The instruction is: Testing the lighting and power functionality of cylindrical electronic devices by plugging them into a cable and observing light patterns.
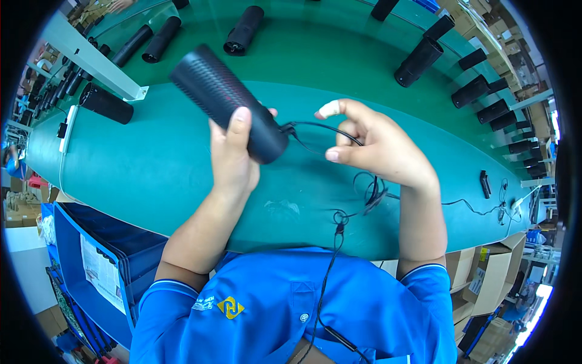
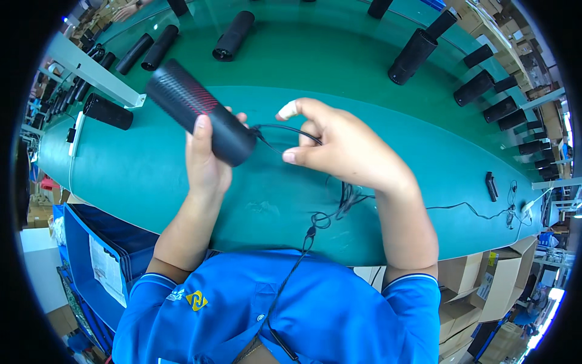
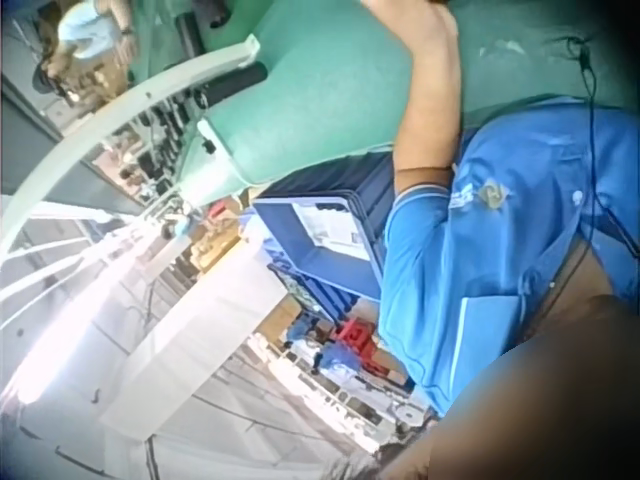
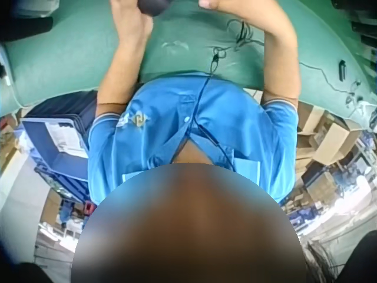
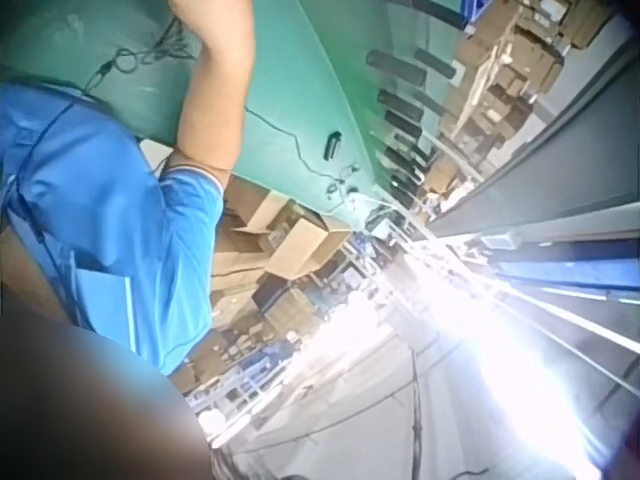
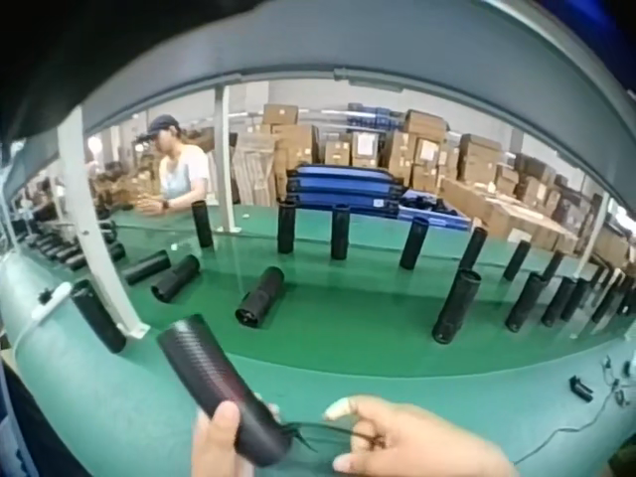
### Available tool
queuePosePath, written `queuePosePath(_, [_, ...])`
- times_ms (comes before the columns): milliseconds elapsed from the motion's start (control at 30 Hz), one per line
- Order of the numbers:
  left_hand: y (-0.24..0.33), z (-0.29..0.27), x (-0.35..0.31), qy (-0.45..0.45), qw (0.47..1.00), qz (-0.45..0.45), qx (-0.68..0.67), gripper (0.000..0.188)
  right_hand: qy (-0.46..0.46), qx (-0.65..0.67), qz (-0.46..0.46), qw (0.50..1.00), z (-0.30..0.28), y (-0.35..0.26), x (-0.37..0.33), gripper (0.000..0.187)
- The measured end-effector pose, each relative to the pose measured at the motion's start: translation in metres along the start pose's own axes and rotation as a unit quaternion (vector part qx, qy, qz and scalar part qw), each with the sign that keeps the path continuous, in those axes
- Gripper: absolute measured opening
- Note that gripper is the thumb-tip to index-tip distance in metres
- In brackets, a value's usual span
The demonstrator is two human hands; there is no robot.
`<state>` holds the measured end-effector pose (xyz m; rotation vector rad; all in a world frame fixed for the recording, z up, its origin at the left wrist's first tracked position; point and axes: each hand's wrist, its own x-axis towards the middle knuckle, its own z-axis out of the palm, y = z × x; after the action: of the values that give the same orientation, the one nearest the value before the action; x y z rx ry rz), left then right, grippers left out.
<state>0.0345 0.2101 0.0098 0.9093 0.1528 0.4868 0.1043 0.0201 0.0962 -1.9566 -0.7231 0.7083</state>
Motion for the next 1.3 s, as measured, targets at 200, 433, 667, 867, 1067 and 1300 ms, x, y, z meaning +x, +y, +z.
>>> queuePosePath(200, [0.023, -0.027, 0.021, -0.082, 0.983, 0.1, -0.13, 0.047, -0.028, 0.136, -0.041, 0.99, -0.015, 0.009, -0.015, 0.045])
queuePosePath(433, [0.03, -0.031, 0.025, -0.144, 0.961, 0.056, -0.231, 0.051, 0.0, 0.059, -0.066, 0.996, -0.015, 0.039, -0.03, 0.043])
queuePosePath(667, [0.007, -0.019, 0.01, -0.102, 0.992, -0.071, -0.029, 0.055, 0.201, -0.088, -0.134, 0.966, 0.025, 0.058, -0.027, 0.036])
queuePosePath(867, [-0.008, -0.01, -0.002, -0.14, 0.982, -0.124, -0.009, 0.058, 0.288, 0.011, -0.203, 0.936, 0.052, 0.077, -0.047, 0.037])
queuePosePath(1067, [-0.016, 0.007, -0.022, -0.172, 0.969, -0.03, 0.174, 0.065, 0.247, 0.019, -0.136, 0.959, 0.085, 0.057, -0.026, 0.052])
queuePosePath(1300, [-0.019, 0.006, -0.028, -0.243, 0.935, 0.02, 0.258, 0.06, 0.273, -0.175, -0.09, 0.942, 0.09, 0.061, -0.024, 0.073])
